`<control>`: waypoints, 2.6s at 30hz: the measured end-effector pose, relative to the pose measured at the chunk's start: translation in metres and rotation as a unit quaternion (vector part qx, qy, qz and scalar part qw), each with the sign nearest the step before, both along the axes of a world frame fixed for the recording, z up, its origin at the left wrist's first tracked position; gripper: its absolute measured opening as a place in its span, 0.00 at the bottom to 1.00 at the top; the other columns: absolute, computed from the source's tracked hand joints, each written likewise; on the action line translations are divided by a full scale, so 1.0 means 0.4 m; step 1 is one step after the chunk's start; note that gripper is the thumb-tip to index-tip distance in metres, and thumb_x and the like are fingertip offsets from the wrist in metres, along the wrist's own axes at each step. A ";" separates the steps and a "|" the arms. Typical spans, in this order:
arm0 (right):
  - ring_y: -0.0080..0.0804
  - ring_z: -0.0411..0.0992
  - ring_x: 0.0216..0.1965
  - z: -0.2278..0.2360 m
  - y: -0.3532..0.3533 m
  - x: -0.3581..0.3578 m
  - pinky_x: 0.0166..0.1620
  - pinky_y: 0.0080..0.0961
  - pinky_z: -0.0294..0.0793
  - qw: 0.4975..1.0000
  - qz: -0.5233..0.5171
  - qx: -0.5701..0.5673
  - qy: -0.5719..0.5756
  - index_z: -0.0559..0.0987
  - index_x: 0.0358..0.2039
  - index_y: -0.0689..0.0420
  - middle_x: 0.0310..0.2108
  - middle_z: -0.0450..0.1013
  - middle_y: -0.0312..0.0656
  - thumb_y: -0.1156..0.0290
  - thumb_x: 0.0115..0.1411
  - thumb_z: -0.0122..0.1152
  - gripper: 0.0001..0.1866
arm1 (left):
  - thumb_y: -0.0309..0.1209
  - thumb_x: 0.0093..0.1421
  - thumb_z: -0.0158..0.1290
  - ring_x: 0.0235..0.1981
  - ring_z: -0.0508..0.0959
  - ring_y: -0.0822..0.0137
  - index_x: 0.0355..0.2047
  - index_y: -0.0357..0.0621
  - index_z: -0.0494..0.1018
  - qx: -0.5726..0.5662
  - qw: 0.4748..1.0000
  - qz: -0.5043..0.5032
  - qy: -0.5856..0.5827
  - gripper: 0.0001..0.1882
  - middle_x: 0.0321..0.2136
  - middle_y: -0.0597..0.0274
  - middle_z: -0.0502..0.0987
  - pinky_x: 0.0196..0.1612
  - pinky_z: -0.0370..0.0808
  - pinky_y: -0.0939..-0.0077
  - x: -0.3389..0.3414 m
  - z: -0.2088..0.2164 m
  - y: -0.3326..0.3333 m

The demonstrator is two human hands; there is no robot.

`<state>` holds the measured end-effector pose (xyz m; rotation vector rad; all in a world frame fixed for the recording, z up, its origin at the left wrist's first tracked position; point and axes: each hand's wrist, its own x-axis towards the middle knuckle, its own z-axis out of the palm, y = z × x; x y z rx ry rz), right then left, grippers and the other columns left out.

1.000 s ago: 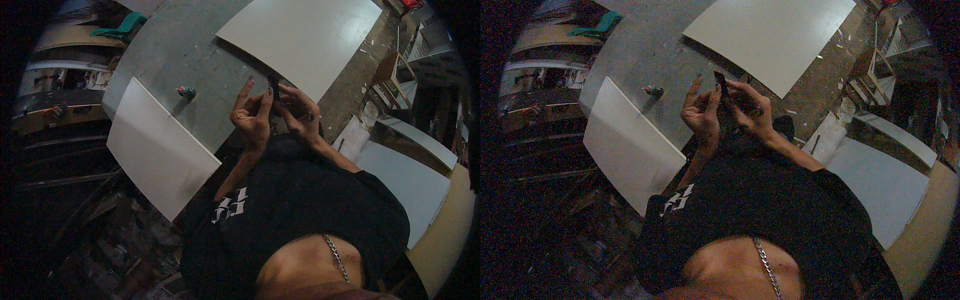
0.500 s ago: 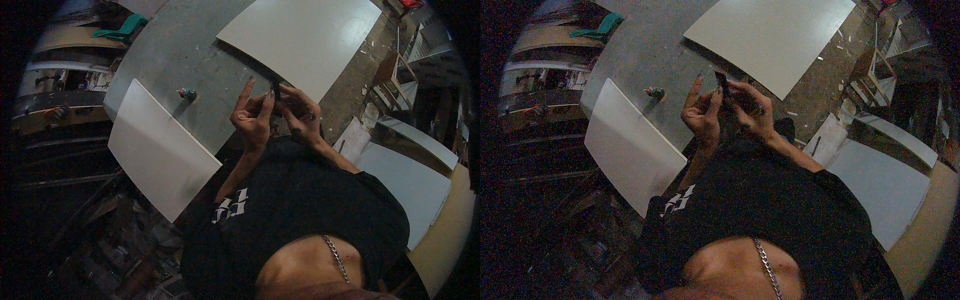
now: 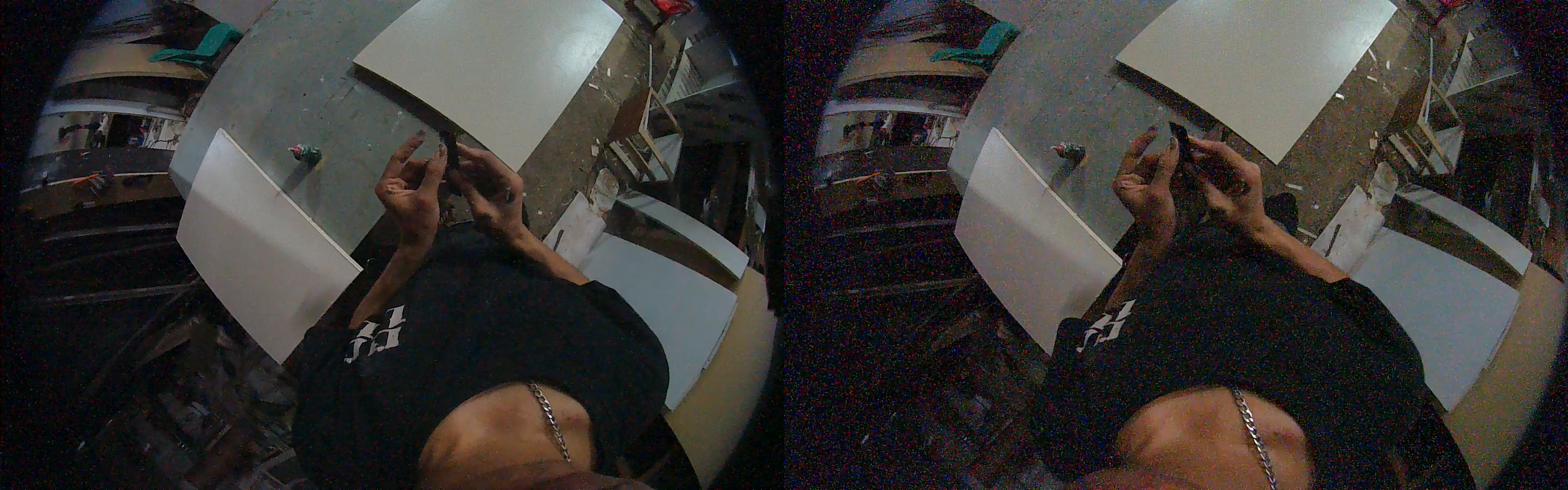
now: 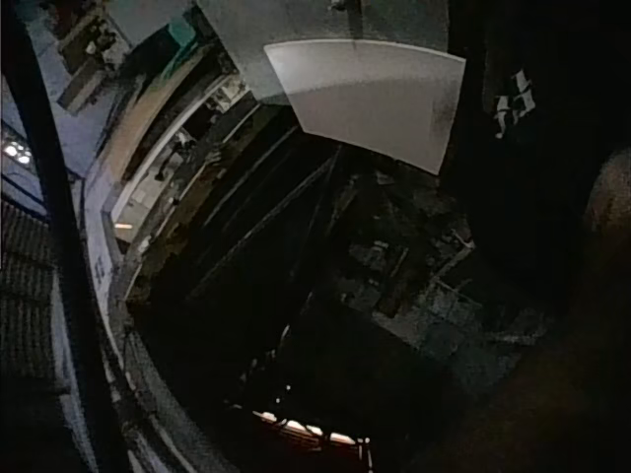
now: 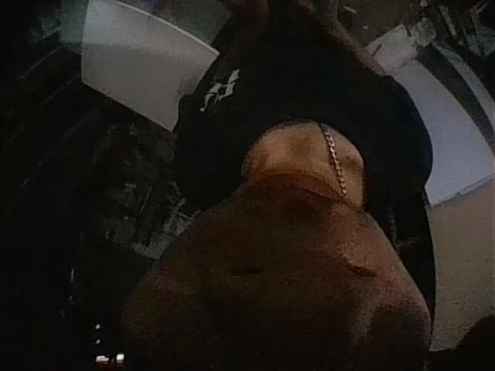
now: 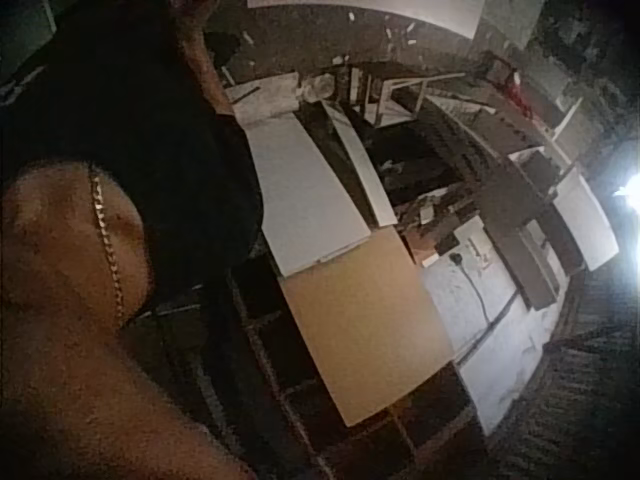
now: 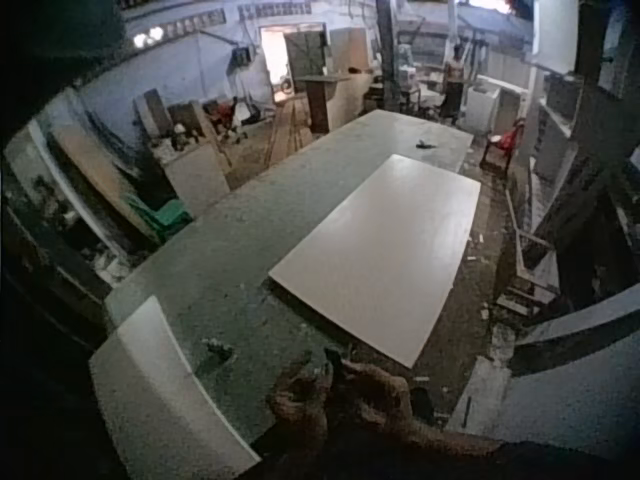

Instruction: The person sands the edge of a white wood panel using a small piece of sandpaper, then wipes the dust away by hand and inspects the edge.

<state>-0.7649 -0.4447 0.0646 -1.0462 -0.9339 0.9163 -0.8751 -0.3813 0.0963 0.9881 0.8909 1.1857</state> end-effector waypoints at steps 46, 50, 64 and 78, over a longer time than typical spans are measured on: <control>0.26 0.71 0.51 -0.005 -0.014 0.003 0.55 0.24 0.69 0.999 -0.008 -0.021 0.025 0.71 0.53 0.65 0.50 0.73 0.43 0.87 0.57 0.54 0.21 | 0.23 0.56 0.60 0.25 0.74 0.82 0.47 0.33 0.73 0.010 0.999 0.017 0.031 0.18 0.22 0.65 0.78 0.30 0.70 0.88 0.018 -0.016 -0.012; 0.26 0.72 0.49 0.004 -0.017 0.008 0.54 0.24 0.70 0.999 -0.002 -0.036 0.004 0.71 0.53 0.64 0.48 0.74 0.42 0.86 0.58 0.54 0.21 | 0.25 0.57 0.59 0.24 0.74 0.82 0.47 0.33 0.73 0.047 0.996 0.012 0.071 0.17 0.22 0.64 0.79 0.29 0.70 0.88 0.014 -0.022 -0.002; 0.27 0.72 0.49 0.036 -0.002 0.014 0.53 0.23 0.71 0.999 -0.035 -0.015 -0.016 0.70 0.55 0.65 0.49 0.73 0.43 0.87 0.57 0.55 0.23 | 0.21 0.56 0.58 0.30 0.78 0.78 0.55 0.30 0.66 0.052 0.998 -0.025 0.025 0.26 0.29 0.60 0.81 0.38 0.74 0.84 0.010 -0.002 -0.017; 0.22 0.71 0.47 -0.015 -0.029 0.026 0.52 0.20 0.69 0.999 0.000 -0.045 -0.012 0.71 0.55 0.64 0.46 0.75 0.41 0.89 0.53 0.52 0.26 | 0.20 0.56 0.59 0.28 0.76 0.79 0.54 0.31 0.67 0.048 0.999 -0.015 0.019 0.25 0.26 0.62 0.80 0.35 0.73 0.85 0.017 -0.003 -0.029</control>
